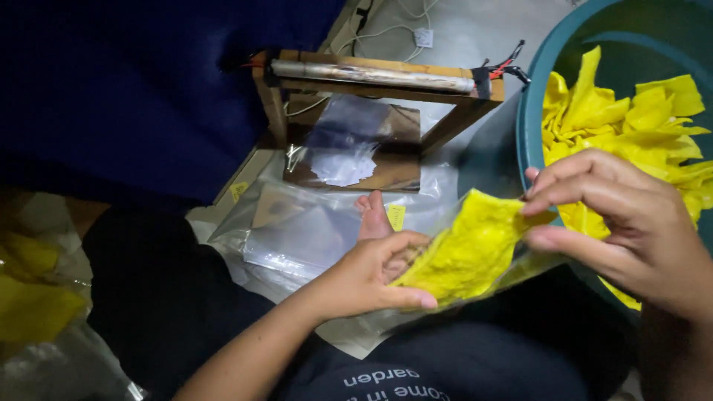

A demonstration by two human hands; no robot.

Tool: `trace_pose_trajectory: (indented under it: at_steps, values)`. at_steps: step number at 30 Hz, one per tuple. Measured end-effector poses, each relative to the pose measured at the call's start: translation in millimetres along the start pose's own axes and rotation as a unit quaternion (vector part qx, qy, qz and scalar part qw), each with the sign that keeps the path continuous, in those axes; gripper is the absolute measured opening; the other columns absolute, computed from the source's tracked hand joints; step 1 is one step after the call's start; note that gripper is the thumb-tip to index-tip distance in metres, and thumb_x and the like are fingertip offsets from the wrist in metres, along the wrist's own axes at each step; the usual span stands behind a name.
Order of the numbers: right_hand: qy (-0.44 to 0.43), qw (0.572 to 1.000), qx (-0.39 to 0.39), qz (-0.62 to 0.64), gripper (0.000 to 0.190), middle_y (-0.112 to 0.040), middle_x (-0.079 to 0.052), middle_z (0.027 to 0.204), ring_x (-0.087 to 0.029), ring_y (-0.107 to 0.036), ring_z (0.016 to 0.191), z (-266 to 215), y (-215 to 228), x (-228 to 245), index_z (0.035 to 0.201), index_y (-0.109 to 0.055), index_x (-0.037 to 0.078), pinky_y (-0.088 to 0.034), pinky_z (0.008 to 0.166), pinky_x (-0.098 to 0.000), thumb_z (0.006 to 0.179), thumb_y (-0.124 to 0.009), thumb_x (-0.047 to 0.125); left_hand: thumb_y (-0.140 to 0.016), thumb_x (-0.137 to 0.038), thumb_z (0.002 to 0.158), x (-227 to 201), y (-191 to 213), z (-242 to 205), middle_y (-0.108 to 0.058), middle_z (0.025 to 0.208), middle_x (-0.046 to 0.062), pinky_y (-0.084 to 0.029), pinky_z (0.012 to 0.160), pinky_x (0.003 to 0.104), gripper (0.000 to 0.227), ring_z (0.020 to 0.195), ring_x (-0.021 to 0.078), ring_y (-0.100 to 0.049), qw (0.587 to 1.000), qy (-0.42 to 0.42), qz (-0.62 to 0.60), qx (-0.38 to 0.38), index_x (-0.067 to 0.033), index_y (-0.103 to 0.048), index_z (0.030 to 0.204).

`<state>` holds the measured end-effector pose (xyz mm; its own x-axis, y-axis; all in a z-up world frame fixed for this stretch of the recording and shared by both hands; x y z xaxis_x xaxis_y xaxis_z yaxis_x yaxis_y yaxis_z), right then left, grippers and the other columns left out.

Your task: The person repeatedly picks yellow food pieces from a green basin, places them into clear plastic bags, and seals each bag using a heated sealing bar. The sealed bags are set aside on the floor.

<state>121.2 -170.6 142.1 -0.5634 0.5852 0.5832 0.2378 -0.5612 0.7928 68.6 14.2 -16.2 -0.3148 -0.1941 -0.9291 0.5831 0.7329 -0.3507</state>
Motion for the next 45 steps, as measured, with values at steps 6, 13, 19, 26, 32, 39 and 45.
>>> trace_pose_trajectory:
  at_steps: [6, 13, 19, 26, 32, 39, 45]
  values:
    - [0.054, 0.993, 0.086, -0.061, 0.015, -0.071, 0.003, 0.089, -0.017, -0.066, 0.085, 24.9, -57.4, 5.4, 0.088, -0.067, 0.013, -0.041, 0.100, -0.0360, 0.089, -0.072, 0.027, -0.083, -0.043, 0.068, -6.4, 32.5, -5.0, -0.068, 0.131, 0.003, -0.046, 0.107, 0.026, 0.071, 0.124, 0.0152, -0.067, 0.983, 0.058, 0.159, -0.078, -0.0163, -0.058, 0.129]
    - [0.063, 0.974, 0.002, -0.220, 0.047, -0.045, -0.025, 0.160, -0.050, -0.041, 0.151, 21.9, -41.8, 5.8, 0.114, -0.075, 0.021, -0.029, 0.127, -0.0579, 0.071, -0.082, 0.038, -0.084, -0.017, 0.079, 7.1, 61.7, 2.6, -0.071, 0.122, 0.002, -0.054, 0.104, 0.027, 0.055, 0.115, 0.0145, -0.069, 0.987, -0.067, 0.029, -0.143, -0.0070, -0.065, 0.130]
    - [0.055, 0.987, 0.087, -0.123, 0.012, -0.068, -0.002, 0.101, -0.022, -0.065, 0.093, 26.2, -83.7, -2.1, 0.102, -0.067, 0.013, -0.046, 0.084, -0.0348, 0.097, -0.061, 0.021, -0.088, -0.055, 0.070, -71.2, 62.0, -27.2, -0.030, 0.167, 0.019, -0.005, 0.124, 0.079, 0.084, 0.162, 0.0492, -0.017, 0.869, -0.220, 0.410, -0.170, -0.0203, -0.055, 0.139]
    - [0.019, 0.995, -0.086, -0.049, 0.022, -0.069, -0.015, 0.110, -0.028, -0.068, 0.103, 4.5, -87.9, -21.0, 0.114, -0.071, 0.001, -0.051, 0.102, -0.0383, 0.092, -0.071, 0.006, -0.070, 0.000, 0.091, -95.2, 68.6, -41.4, -0.071, 0.115, 0.009, -0.052, 0.086, 0.041, 0.033, 0.096, 0.0289, -0.066, 0.796, -0.269, 0.508, -0.193, -0.0066, -0.065, 0.123]
    - [-0.147, 0.917, -0.290, 0.231, 0.011, -0.071, -0.015, 0.108, -0.020, -0.071, 0.104, -11.6, -110.1, -70.9, 0.108, -0.065, 0.003, -0.059, 0.100, -0.0278, 0.099, -0.070, -0.002, -0.071, -0.003, 0.094, -68.5, 80.5, -28.9, -0.076, 0.106, 0.007, -0.060, 0.092, 0.029, 0.013, 0.100, 0.0174, -0.074, 0.892, -0.253, 0.216, -0.305, -0.0068, -0.074, 0.107]
    - [-0.125, 0.945, -0.290, 0.088, 0.017, -0.064, -0.016, 0.106, -0.025, -0.060, 0.104, -0.6, -114.1, -61.9, 0.108, -0.069, -0.003, -0.048, 0.095, -0.0323, 0.105, -0.054, -0.009, -0.065, -0.008, 0.097, -26.1, 101.7, -19.0, -0.076, 0.106, 0.007, -0.062, 0.087, 0.023, 0.014, 0.096, 0.0109, -0.072, 0.898, -0.157, 0.039, -0.408, -0.0044, -0.074, 0.106]
    - [0.023, 0.967, -0.234, -0.094, 0.016, -0.061, -0.014, 0.091, -0.036, -0.058, 0.090, 11.4, -119.3, -68.3, 0.114, -0.080, 0.002, -0.054, 0.098, -0.0492, 0.099, -0.074, -0.002, -0.076, 0.005, 0.089, -52.5, 102.0, -24.7, -0.070, 0.092, 0.007, -0.063, 0.077, 0.038, 0.026, 0.088, 0.0271, -0.072, 0.753, -0.300, 0.445, -0.381, -0.0062, -0.077, 0.112]
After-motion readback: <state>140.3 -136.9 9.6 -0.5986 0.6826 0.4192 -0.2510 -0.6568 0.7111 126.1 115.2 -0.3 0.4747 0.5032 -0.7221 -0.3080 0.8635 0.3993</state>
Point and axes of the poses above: each hand's wrist, its own z-axis towards the middle knuckle, its own y-axis out of the back of the hand, x = y × z, the point moved 6 cm from there along z, towards the middle knuckle
